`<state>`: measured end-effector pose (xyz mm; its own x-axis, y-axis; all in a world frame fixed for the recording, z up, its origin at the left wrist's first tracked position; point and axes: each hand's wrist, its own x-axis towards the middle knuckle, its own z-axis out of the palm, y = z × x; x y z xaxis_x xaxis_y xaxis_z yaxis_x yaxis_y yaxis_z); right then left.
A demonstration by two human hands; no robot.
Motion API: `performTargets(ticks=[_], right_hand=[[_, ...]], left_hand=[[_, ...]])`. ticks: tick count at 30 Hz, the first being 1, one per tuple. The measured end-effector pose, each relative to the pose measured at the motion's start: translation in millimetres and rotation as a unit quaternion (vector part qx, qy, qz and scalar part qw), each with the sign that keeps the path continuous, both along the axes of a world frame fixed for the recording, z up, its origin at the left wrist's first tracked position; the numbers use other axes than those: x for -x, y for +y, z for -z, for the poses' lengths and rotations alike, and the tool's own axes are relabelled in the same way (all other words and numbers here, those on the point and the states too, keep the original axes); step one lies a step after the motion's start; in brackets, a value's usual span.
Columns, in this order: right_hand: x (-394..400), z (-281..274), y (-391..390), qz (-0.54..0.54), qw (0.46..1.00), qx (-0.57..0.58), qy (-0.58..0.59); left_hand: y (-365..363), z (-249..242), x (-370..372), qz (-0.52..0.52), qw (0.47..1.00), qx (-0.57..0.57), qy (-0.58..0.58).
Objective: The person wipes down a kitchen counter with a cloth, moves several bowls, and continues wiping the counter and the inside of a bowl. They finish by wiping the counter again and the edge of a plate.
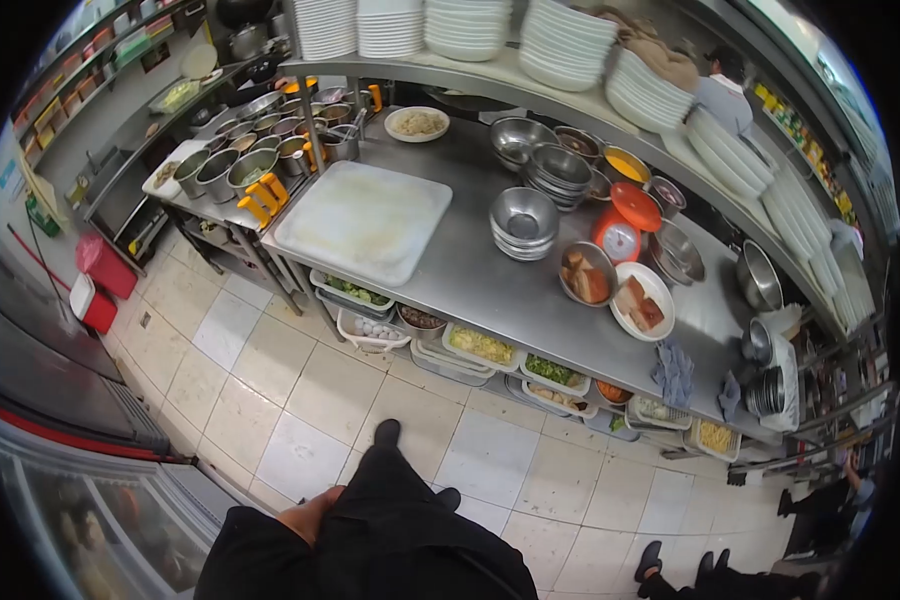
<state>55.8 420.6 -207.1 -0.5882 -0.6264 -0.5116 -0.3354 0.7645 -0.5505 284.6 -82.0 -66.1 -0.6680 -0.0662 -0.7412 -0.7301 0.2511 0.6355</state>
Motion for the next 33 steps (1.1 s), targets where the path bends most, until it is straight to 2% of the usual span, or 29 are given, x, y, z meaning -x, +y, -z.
performTargets(ticks=[2,3,5,6,8,9,10,11,12,13,14,15,16,17,18,20,22,23,25,26,27,28,29,30,31,33], right_hand=[[-7,-11,-27,0.009,0.997,-0.041,-0.061],[-5,-21,-42,0.007,0.996,-0.054,-0.074],[2,-28,-75,0.004,0.994,-0.073,-0.084],[7,-29,-91,0.003,0.993,-0.080,-0.086],[17,-29,-122,-0.003,0.992,-0.092,-0.085],[24,-24,-134,-0.009,0.992,-0.095,-0.080],[31,-22,-147,-0.020,0.992,-0.097,-0.074],[38,-22,-159,-0.039,0.993,-0.096,-0.063],[44,-22,-169,-0.077,0.992,-0.095,-0.044],[48,-24,-181,-0.121,0.987,-0.100,-0.016],[45,-23,-193,-0.190,0.976,-0.104,0.020],[64,-22,-216,0.010,0.989,-0.097,-0.112],[87,-66,-261,0.316,0.915,0.011,-0.249],[112,-188,-343,0.534,0.797,0.100,-0.265],[125,-225,-382,0.536,0.799,0.116,-0.248],[139,-252,-423,0.527,0.808,0.134,-0.228],[145,-258,-444,0.451,0.868,0.098,-0.184],[141,-261,-449,0.440,0.879,0.077,-0.166],[136,-217,-428,0.376,0.922,0.005,-0.092],[131,-211,-417,0.345,0.933,-0.021,-0.106],[124,-206,-392,0.180,0.983,-0.026,-0.029],[122,-203,-371,0.007,0.998,-0.029,0.048],[116,-198,-352,-0.074,0.995,-0.030,0.064],[114,-196,-338,-0.081,0.994,-0.061,0.042],[111,-192,-325,-0.093,0.991,-0.092,0.023],[117,-188,-309,-0.092,0.985,-0.147,-0.008]], left_hand=[[-18,-43,15,0.026,0.986,0.077,-0.144],[-30,-70,26,0.045,0.982,0.105,-0.153],[-59,11,5,-0.019,0.973,0.152,-0.173],[-74,14,7,-0.053,0.966,0.175,-0.181],[-108,11,24,-0.243,0.931,0.128,-0.240],[-124,-10,40,-0.339,0.897,0.115,-0.258],[-150,-68,63,-0.300,0.910,0.088,-0.274],[-176,-44,65,-0.173,0.959,0.089,-0.206],[-195,-14,62,-0.118,0.973,0.140,-0.140],[-211,-60,84,-0.130,0.977,0.109,-0.130],[-221,-49,95,-0.404,0.902,0.031,-0.152],[-240,-46,103,-0.342,0.931,0.021,-0.130],[-256,-53,113,-0.337,0.932,0.020,-0.132],[-268,-58,124,-0.348,0.925,0.031,-0.147],[-279,-64,134,-0.359,0.918,0.042,-0.162],[-295,-74,151,-0.361,0.919,0.041,-0.154],[-307,-72,164,-0.367,0.918,0.038,-0.144],[-310,-71,169,-0.373,0.918,0.028,-0.133],[-308,-71,177,-0.381,0.916,0.013,-0.124],[-305,-75,178,-0.396,0.910,0.008,-0.120],[-302,-77,179,-0.411,0.904,0.005,-0.118],[-298,-76,179,-0.415,0.902,0.001,-0.120],[-294,-75,175,-0.406,0.904,0.005,-0.138],[-290,-56,165,-0.396,0.905,0.009,-0.157],[-279,-37,155,-0.440,0.884,0.055,-0.148],[-261,-51,132,-0.439,0.880,0.065,-0.169]])
